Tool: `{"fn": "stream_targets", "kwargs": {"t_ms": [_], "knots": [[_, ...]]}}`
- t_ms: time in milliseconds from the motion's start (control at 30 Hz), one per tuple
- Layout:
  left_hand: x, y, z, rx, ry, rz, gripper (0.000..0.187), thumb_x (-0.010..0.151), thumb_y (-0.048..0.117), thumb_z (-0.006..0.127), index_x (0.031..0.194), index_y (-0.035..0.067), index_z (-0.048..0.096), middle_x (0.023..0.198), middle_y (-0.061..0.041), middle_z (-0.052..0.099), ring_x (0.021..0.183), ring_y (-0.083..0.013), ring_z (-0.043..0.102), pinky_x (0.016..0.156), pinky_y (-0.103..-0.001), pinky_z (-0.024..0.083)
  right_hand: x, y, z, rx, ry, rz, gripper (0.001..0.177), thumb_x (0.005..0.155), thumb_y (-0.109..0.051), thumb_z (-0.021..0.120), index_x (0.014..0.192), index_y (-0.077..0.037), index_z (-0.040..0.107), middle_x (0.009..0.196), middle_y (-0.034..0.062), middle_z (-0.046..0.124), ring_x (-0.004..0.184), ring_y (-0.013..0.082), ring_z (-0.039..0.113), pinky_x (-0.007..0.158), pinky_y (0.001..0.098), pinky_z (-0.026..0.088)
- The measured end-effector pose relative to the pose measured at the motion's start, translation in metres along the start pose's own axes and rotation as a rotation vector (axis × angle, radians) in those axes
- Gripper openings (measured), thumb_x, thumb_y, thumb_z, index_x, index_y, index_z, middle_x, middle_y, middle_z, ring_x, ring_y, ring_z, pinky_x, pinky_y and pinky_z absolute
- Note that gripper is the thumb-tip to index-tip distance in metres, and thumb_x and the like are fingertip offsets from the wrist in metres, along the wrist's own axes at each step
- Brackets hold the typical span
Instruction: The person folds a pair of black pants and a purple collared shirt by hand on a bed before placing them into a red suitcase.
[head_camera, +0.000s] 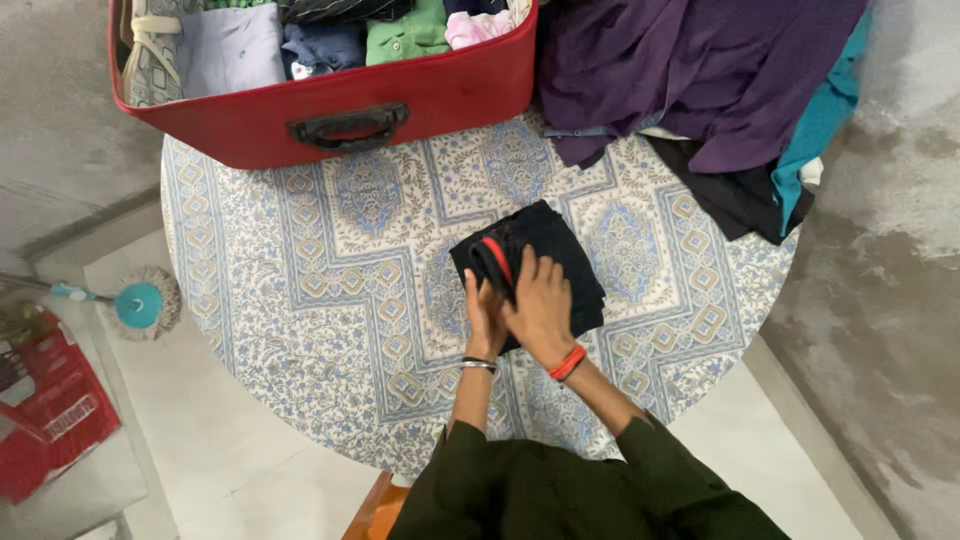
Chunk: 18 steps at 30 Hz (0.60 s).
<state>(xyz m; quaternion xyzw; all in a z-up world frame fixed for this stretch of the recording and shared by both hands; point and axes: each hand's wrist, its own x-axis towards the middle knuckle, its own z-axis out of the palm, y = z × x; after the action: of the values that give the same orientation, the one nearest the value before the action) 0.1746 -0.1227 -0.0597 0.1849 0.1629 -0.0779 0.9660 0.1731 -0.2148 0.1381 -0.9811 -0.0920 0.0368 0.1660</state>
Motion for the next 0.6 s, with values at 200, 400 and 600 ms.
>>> {"fn": "stream_targets", "kwargs": {"t_ms": [200,400,600], "knots": [[-0.011,0.040,-0.024,0.470,0.306,-0.035,0.046,0.092,0.051,0.069,0.114,0.011,0.064,0.099,-0.001,0.062,0.088,-0.0147,0.059,0.076,-0.033,0.052,-0.039,-0.015,0.101,0.009,0.024,-0.235,0.064,0.078,-0.016,0.073,0.132,0.012,0.053,0.140,0.0319,0.049,0.122,0.0423,0.051,0.097,0.0502,0.048],[-0.017,0.041,-0.025,0.837,0.193,0.230,0.041,0.086,0.030,0.085,0.110,0.003,0.064,0.099,-0.005,0.062,0.088,-0.0148,0.058,0.076,-0.031,0.051,-0.035,0.045,0.128,0.293,-0.131,-0.245,0.042,0.092,-0.010,0.060,0.133,-0.002,0.064,0.149,0.0181,0.056,0.137,0.0331,0.055,0.114,0.0401,0.049],[-0.014,0.026,-0.020,1.057,0.335,0.519,0.066,0.073,0.024,0.088,0.124,-0.001,0.054,0.114,-0.012,0.067,0.104,-0.0251,0.066,0.092,-0.038,0.053,0.020,0.080,0.084,0.125,0.122,-0.285,0.051,0.096,-0.026,0.062,0.146,-0.015,0.054,0.163,0.0082,0.040,0.151,0.0314,0.034,0.119,0.0560,0.031]]}}
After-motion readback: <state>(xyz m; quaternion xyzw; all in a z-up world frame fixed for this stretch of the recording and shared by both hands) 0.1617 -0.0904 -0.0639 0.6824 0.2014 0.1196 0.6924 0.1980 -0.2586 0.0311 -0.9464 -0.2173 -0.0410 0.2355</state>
